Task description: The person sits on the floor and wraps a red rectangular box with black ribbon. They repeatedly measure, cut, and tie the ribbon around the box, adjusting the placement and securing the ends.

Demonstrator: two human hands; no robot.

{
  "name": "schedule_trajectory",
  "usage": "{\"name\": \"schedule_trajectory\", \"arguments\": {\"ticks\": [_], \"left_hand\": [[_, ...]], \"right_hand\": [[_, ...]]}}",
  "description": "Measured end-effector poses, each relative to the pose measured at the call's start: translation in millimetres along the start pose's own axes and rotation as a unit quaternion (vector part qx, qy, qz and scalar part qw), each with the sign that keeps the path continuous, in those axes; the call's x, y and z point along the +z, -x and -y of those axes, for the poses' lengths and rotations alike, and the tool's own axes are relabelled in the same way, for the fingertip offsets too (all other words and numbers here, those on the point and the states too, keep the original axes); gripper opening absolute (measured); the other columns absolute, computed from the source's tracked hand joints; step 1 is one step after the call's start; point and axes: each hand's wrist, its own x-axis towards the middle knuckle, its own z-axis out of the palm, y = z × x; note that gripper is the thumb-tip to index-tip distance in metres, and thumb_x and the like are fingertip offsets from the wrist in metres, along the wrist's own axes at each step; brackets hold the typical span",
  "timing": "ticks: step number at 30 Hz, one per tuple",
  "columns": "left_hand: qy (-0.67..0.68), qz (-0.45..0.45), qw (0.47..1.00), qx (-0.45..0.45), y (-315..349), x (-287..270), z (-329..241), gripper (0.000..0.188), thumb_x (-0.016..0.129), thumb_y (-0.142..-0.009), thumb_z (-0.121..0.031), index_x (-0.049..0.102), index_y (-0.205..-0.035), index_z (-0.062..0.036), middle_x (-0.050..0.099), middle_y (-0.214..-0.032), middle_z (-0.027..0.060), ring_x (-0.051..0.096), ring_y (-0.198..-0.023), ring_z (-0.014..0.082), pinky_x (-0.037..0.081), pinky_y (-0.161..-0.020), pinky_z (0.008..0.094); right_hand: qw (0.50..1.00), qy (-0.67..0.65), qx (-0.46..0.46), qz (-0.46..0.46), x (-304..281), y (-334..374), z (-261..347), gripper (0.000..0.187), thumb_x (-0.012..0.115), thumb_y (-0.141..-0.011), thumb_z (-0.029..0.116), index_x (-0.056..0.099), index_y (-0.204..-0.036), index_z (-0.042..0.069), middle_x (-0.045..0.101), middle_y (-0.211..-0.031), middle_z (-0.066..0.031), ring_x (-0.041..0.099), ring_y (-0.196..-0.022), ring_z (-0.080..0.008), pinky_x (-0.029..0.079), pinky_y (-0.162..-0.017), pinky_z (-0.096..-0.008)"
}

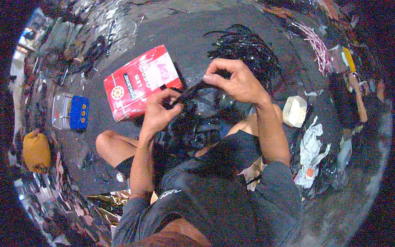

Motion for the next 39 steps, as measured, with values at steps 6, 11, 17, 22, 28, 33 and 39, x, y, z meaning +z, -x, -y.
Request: {"name": "schedule_trajectory", "arguments": {"ticks": [6,11,17,22,28,33,39], "left_hand": [[-0.177,-0.020,0.984,0.020,8,20,21,0.016,0.067,-0.073,-0.021,0.069,-0.080,-0.0060,0.068,-0.073,0.0180,0.068,-0.072,0.0384,0.053,-0.067,0.0473],[-0.270,0.095,0.957,-0.053,36,29,58,0.023,0.073,-0.072,-0.021,0.074,-0.091,-0.0080,0.070,-0.088,0.0169,0.068,-0.089,0.0365,0.054,-0.080,0.0483],[0.106,-0.164,0.972,0.129,19,31,-17,0.048,0.082,-0.074,-0.020,0.067,-0.116,-0.0042,0.065,-0.117,0.0131,0.064,-0.106,0.0276,0.051,-0.091,0.0373],[0.226,-0.055,0.971,0.052,1,19,-20,0.043,0.079,-0.080,-0.014,0.067,-0.119,-0.0012,0.070,-0.110,0.0076,0.065,-0.106,0.0171,0.049,-0.097,0.0330],[0.271,-0.092,0.958,-0.015,4,23,8,0.014,0.076,-0.086,-0.010,0.071,-0.096,-0.0023,0.071,-0.086,0.0021,0.064,-0.078,0.0107,0.051,-0.074,0.0261],[0.582,-0.130,0.787,-0.162,8,36,11,0.008,0.069,-0.093,-0.009,0.072,-0.093,-0.0020,0.070,-0.084,0.0018,0.063,-0.073,0.0077,0.050,-0.067,0.0235],[0.371,-0.174,0.901,-0.141,16,43,15,0.021,0.076,-0.088,-0.018,0.077,-0.091,0.0019,0.073,-0.080,0.0050,0.065,-0.071,0.0125,0.049,-0.066,0.0281]], "right_hand": [[0.977,0.065,-0.039,-0.199,-12,-5,18,0.013,0.071,-0.090,0.015,0.070,-0.087,0.002,0.068,-0.082,-0.0014,0.061,-0.079,-0.0111,0.050,-0.073,-0.0296],[0.978,-0.028,0.009,-0.207,-55,3,15,0.017,0.070,-0.091,0.020,0.071,-0.088,0.004,0.066,-0.083,0.0029,0.059,-0.080,-0.0075,0.047,-0.079,-0.0253],[0.994,-0.041,0.103,-0.006,9,0,-2,0.019,0.067,-0.094,0.019,0.071,-0.088,0.002,0.062,-0.081,0.0060,0.054,-0.079,-0.0041,0.044,-0.074,-0.0229],[0.964,-0.197,0.098,0.148,35,-1,-7,0.037,0.077,-0.083,0.013,0.065,-0.116,0.001,0.066,-0.099,-0.0004,0.060,-0.091,-0.0079,0.051,-0.081,-0.0265],[0.979,0.130,-0.097,-0.119,67,-5,-19,0.045,0.082,-0.076,0.019,0.063,-0.113,0.003,0.066,-0.102,-0.0068,0.063,-0.095,-0.0187,0.051,-0.083,-0.0340],[0.982,-0.116,0.148,0.011,94,18,-26,0.029,0.085,-0.081,0.028,0.069,-0.085,0.005,0.065,-0.079,0.0027,0.058,-0.078,-0.0074,0.048,-0.070,-0.0272],[0.997,-0.025,0.018,-0.073,123,35,-41,0.016,0.077,-0.083,0.009,0.067,-0.088,-0.002,0.064,-0.085,-0.0041,0.059,-0.078,-0.0148,0.047,-0.073,-0.0291]]}}
